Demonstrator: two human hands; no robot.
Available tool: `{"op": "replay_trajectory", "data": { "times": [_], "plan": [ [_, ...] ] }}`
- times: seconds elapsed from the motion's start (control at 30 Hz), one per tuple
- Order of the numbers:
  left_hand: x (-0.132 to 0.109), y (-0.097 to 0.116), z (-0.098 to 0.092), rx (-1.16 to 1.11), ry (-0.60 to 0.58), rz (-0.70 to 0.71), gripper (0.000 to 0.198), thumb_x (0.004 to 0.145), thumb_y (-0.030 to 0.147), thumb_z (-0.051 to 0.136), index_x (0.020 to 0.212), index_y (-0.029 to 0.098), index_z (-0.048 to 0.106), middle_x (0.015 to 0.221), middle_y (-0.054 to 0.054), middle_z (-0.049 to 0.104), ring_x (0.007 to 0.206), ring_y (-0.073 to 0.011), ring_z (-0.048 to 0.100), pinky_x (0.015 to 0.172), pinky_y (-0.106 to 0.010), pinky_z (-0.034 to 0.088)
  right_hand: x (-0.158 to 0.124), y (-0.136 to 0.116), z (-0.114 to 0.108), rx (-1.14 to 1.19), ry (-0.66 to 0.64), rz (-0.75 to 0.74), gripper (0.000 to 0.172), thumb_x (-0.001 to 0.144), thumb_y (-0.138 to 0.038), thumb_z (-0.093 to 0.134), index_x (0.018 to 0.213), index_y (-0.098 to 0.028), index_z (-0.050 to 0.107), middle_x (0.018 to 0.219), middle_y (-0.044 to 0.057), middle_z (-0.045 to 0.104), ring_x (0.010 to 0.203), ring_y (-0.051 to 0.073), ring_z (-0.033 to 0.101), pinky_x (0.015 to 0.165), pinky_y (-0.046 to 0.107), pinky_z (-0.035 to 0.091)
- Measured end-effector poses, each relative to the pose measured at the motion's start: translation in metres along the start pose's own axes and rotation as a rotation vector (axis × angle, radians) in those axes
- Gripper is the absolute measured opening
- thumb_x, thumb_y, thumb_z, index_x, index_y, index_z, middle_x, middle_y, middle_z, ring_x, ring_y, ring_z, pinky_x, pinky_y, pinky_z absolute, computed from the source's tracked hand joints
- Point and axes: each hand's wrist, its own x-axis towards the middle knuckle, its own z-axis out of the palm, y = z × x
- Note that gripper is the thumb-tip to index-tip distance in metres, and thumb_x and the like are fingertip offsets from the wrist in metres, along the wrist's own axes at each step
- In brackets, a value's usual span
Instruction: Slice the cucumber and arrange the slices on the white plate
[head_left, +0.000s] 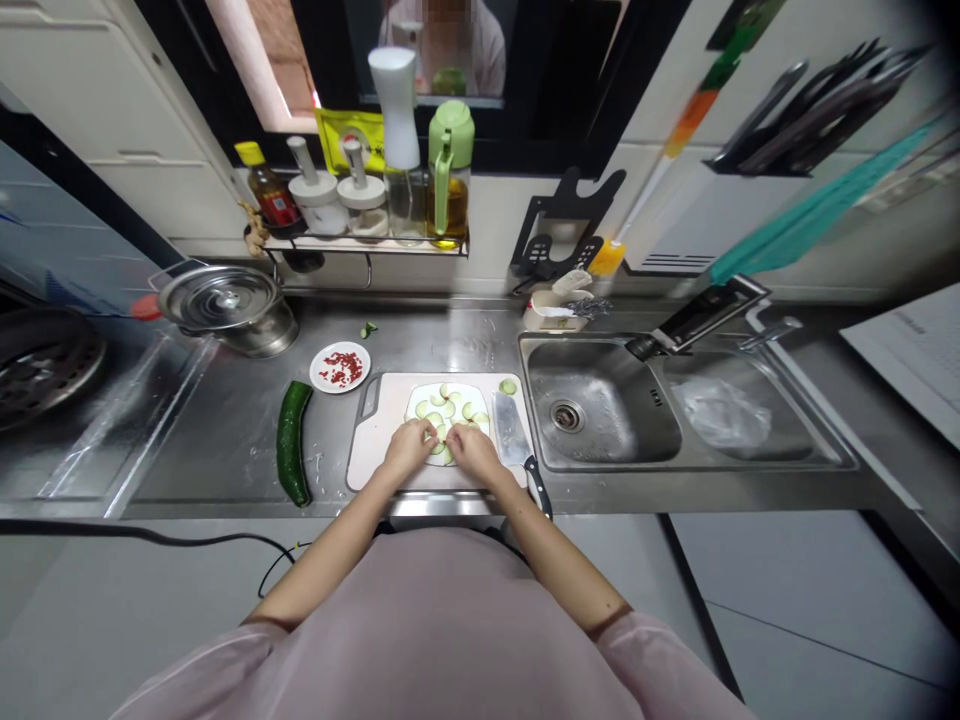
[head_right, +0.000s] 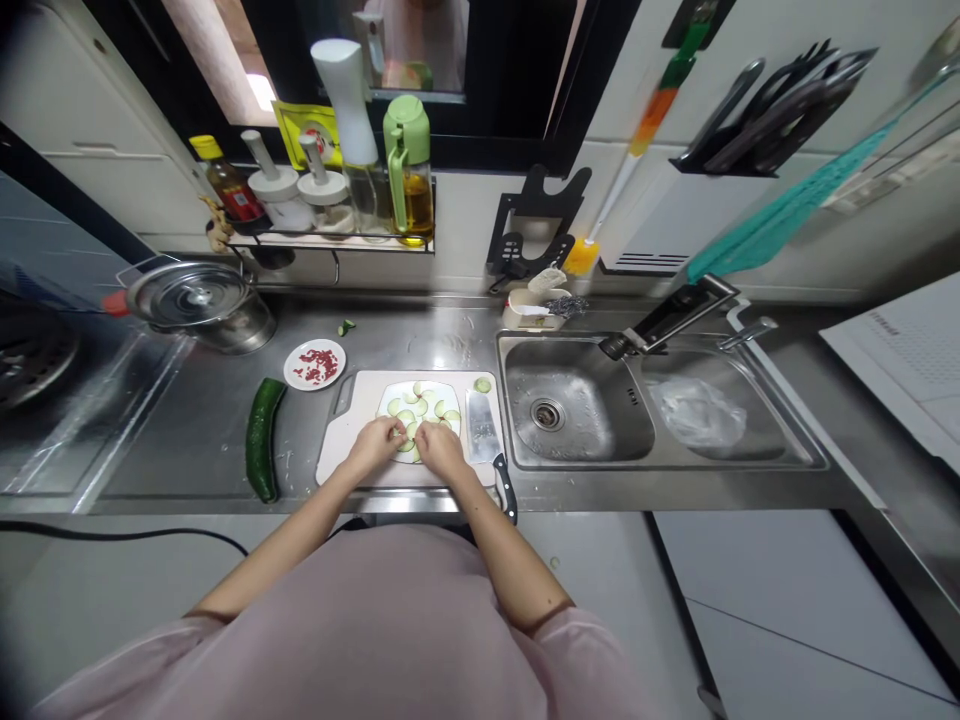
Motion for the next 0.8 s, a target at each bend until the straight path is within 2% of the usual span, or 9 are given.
{"op": "replay_trajectory", "data": {
  "times": [0.23, 0.8],
  "plan": [
    [0.001, 0.002, 0.006, 0.019, 0.004, 0.008, 0.012, 0.081, 0.024, 0.061, 0.090, 0.019, 0.066, 0.092, -0.006, 0.066, 0.088, -0.0194, 0.060, 0.078, -0.028, 0.042, 0.001, -0.003, 0.001, -0.090, -0.030, 0.003, 0.018, 0.094, -0.025, 0.046, 0.090, -0.018, 0.063, 0.092, 0.006, 0.068, 0.086, 0.018, 0.056, 0.071, 0.027, 0.028],
    [0.004, 0.008, 0.012, 0.069, -0.023, 0.013, 0.012, 0.082, 0.025, 0.059, 0.089, 0.018, 0.066, 0.092, -0.008, 0.065, 0.090, -0.0211, 0.059, 0.077, -0.029, 0.041, 0.000, -0.005, 0.001, -0.114, -0.041, 0.009, 0.020, 0.093, -0.023, 0.045, 0.089, -0.018, 0.063, 0.094, 0.007, 0.069, 0.087, 0.019, 0.056, 0.076, 0.029, 0.028]
  ]
}}
